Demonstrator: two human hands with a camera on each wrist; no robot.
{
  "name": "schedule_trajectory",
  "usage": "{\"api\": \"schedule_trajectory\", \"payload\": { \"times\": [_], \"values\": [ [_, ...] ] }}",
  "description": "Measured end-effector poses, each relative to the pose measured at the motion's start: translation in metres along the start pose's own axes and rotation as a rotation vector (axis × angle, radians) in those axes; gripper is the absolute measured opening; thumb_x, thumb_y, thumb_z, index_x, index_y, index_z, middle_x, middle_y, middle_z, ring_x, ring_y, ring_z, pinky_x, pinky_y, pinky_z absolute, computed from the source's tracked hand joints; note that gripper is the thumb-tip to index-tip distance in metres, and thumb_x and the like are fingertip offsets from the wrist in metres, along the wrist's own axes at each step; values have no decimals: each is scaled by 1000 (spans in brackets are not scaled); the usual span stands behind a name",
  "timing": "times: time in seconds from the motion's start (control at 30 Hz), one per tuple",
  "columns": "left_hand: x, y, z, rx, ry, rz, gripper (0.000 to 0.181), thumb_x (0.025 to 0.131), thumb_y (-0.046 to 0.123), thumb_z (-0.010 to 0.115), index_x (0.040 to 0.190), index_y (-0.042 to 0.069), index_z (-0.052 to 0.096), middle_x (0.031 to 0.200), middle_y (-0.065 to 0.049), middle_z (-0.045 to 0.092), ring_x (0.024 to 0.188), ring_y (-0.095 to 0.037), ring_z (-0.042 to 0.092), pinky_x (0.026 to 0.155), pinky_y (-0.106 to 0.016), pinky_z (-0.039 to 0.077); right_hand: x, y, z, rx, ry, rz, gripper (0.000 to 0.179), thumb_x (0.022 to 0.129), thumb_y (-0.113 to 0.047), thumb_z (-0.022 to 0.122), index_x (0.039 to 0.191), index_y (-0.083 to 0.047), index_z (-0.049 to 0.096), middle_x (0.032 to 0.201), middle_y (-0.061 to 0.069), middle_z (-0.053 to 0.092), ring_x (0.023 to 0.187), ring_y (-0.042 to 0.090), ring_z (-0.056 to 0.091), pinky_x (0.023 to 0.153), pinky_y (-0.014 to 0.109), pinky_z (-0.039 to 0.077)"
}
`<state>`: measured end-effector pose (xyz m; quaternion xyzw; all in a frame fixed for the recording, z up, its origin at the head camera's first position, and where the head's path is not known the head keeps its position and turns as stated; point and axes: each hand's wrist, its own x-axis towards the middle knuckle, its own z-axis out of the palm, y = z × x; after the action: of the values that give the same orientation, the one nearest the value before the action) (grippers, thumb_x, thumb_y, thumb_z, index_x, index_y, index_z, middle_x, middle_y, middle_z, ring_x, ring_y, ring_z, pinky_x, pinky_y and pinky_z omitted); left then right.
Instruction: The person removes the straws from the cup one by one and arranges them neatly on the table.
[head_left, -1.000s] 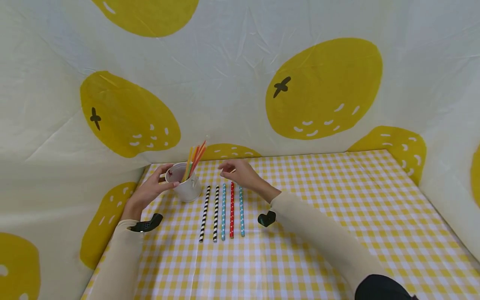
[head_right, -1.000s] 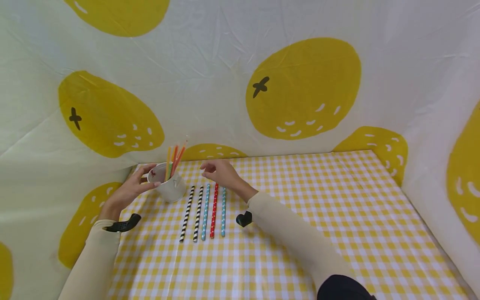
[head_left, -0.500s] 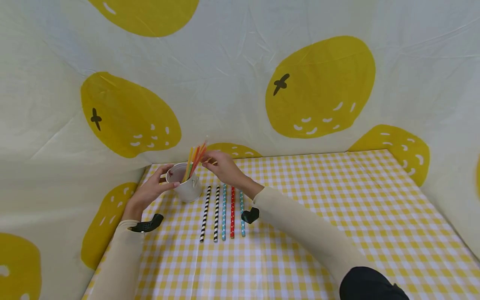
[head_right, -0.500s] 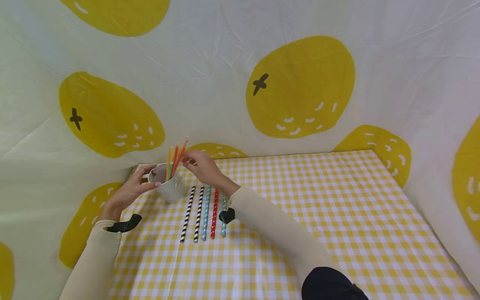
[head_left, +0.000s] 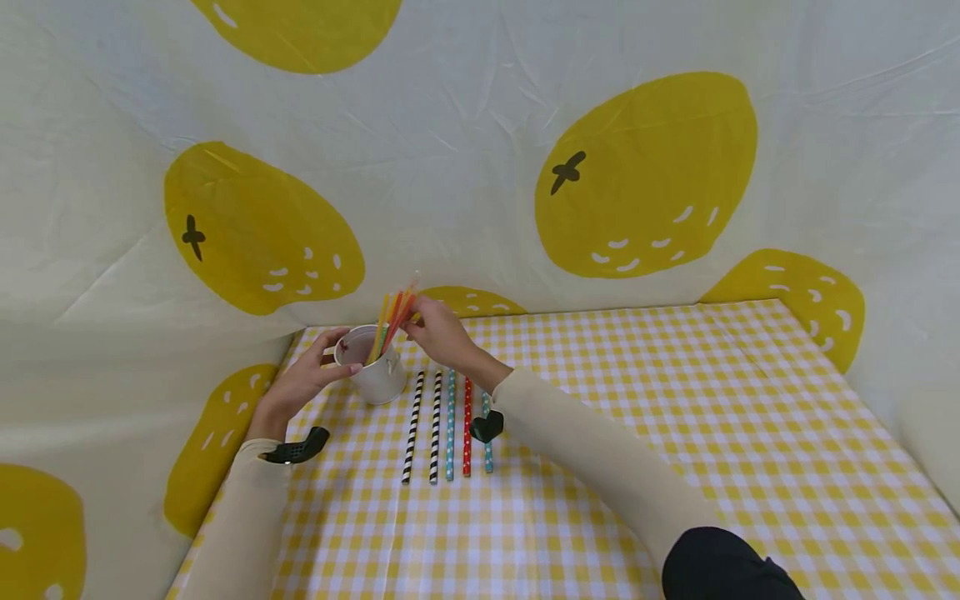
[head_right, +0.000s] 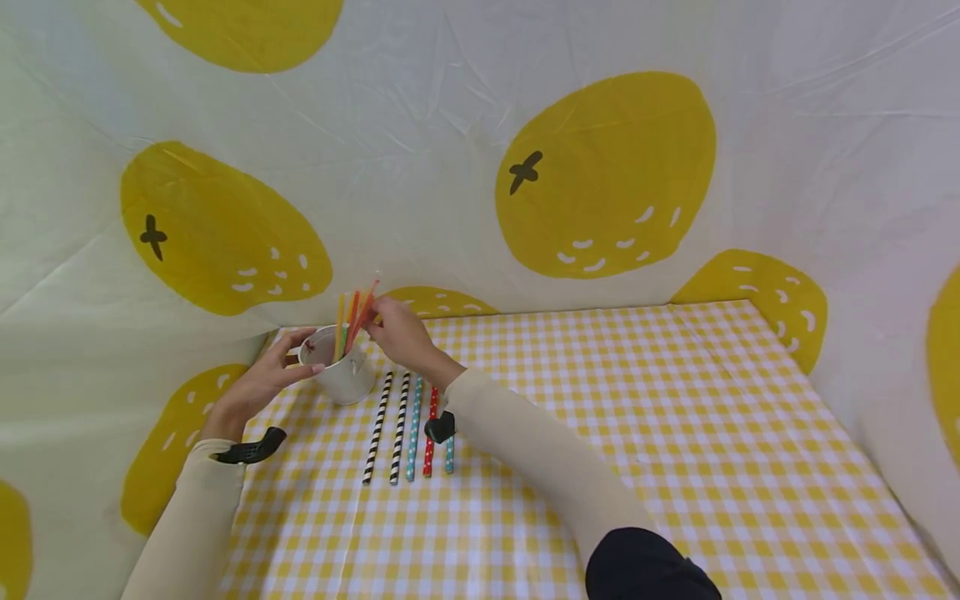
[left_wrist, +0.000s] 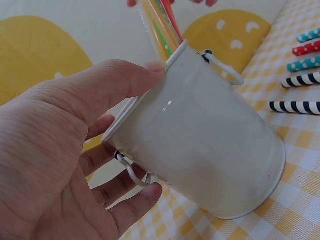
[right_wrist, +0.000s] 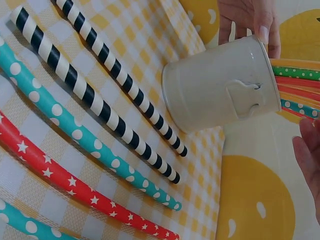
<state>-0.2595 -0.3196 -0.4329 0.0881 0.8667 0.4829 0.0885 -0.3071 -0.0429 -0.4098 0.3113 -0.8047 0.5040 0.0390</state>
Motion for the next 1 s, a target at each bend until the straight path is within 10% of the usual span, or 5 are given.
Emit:
{"api": "schedule_trajectory", "payload": {
  "times": [1.0],
  "values": [
    [0, 2, -1, 12, -3, -13, 84, 98, 36, 69, 163, 18, 18, 167, -13, 13, 147, -47, 25, 109, -61, 33, 1, -1, -6, 143, -119, 65, 25, 102, -12, 62, 125, -5, 67, 114, 11, 71, 82, 27, 72, 73, 28, 58]
  ]
}}
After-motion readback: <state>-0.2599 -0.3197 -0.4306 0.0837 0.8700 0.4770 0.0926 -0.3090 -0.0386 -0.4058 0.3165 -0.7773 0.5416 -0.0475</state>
